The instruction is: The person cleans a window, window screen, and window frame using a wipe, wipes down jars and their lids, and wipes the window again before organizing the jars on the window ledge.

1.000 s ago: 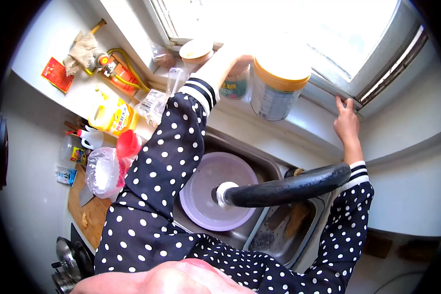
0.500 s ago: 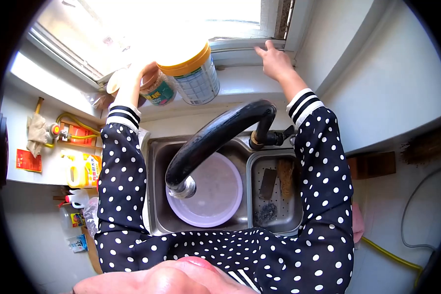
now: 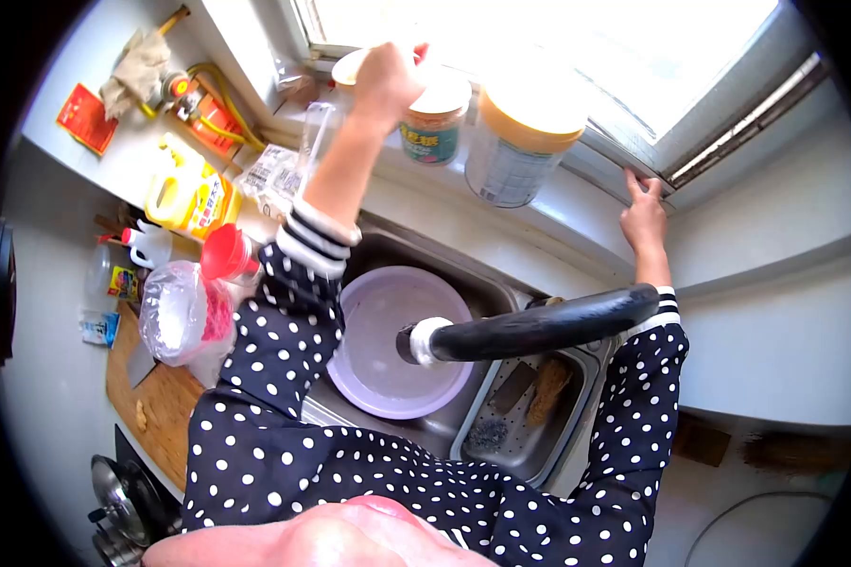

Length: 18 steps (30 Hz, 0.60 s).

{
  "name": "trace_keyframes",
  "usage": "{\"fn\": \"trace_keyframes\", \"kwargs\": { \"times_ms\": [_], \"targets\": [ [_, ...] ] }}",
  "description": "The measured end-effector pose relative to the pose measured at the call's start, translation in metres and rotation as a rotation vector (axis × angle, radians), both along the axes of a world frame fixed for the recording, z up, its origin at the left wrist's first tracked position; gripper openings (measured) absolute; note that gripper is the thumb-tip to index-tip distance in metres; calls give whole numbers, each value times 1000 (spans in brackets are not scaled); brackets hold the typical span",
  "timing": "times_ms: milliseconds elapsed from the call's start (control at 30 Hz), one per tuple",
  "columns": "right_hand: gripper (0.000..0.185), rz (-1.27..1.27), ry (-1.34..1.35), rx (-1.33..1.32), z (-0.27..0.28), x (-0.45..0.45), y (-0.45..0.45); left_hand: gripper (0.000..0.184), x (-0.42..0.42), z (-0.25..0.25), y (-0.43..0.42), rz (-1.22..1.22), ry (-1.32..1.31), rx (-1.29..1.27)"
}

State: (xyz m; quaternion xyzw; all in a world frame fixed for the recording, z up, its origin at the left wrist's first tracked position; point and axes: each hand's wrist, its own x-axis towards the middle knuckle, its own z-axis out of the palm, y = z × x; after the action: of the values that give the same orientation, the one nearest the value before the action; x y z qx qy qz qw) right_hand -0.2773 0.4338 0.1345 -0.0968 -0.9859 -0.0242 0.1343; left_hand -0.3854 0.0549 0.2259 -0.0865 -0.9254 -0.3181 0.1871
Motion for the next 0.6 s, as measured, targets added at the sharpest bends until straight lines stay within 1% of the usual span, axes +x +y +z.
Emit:
{"fn": "trace_keyframes", "kwargs": {
  "times_ms": [33, 67, 100, 133, 167, 233, 333, 433, 533, 600],
  "targets": [
    [69, -17, -23, 1, 3, 1, -2, 33, 26, -11, 0, -75, -19, 140],
    [70, -40, -44, 3, 6, 1, -4, 41, 43, -28, 5, -180, 83, 283],
    [70, -45, -46, 11, 5, 1, -6, 58, 63, -33, 8, -313, -55, 472],
    [70, -51, -47, 20, 4, 1, -5, 75, 77, -47, 17, -303, -51, 466],
    [69, -57, -50, 33, 4, 0, -4, 86, 81, -62, 24, -326, -59, 477],
    [70, -48, -46, 33, 5, 1, -4, 96, 84, -87, 39, -313, -27, 460],
    [71, -65, -63, 32, 9, 1, -7, 108, 84, -112, 63, -298, -79, 456],
    [71, -62, -55, 26, 7, 0, -6, 118, 74, -131, 80, -244, -1, 436],
    [70, -68, -50, 18, 7, 1, -6, 120, 64, -139, 94, -254, 122, 537],
    [69, -68, -46, 11, 8, 1, -6, 120, 67, -140, 104, -232, 142, 533]
  ]
}}
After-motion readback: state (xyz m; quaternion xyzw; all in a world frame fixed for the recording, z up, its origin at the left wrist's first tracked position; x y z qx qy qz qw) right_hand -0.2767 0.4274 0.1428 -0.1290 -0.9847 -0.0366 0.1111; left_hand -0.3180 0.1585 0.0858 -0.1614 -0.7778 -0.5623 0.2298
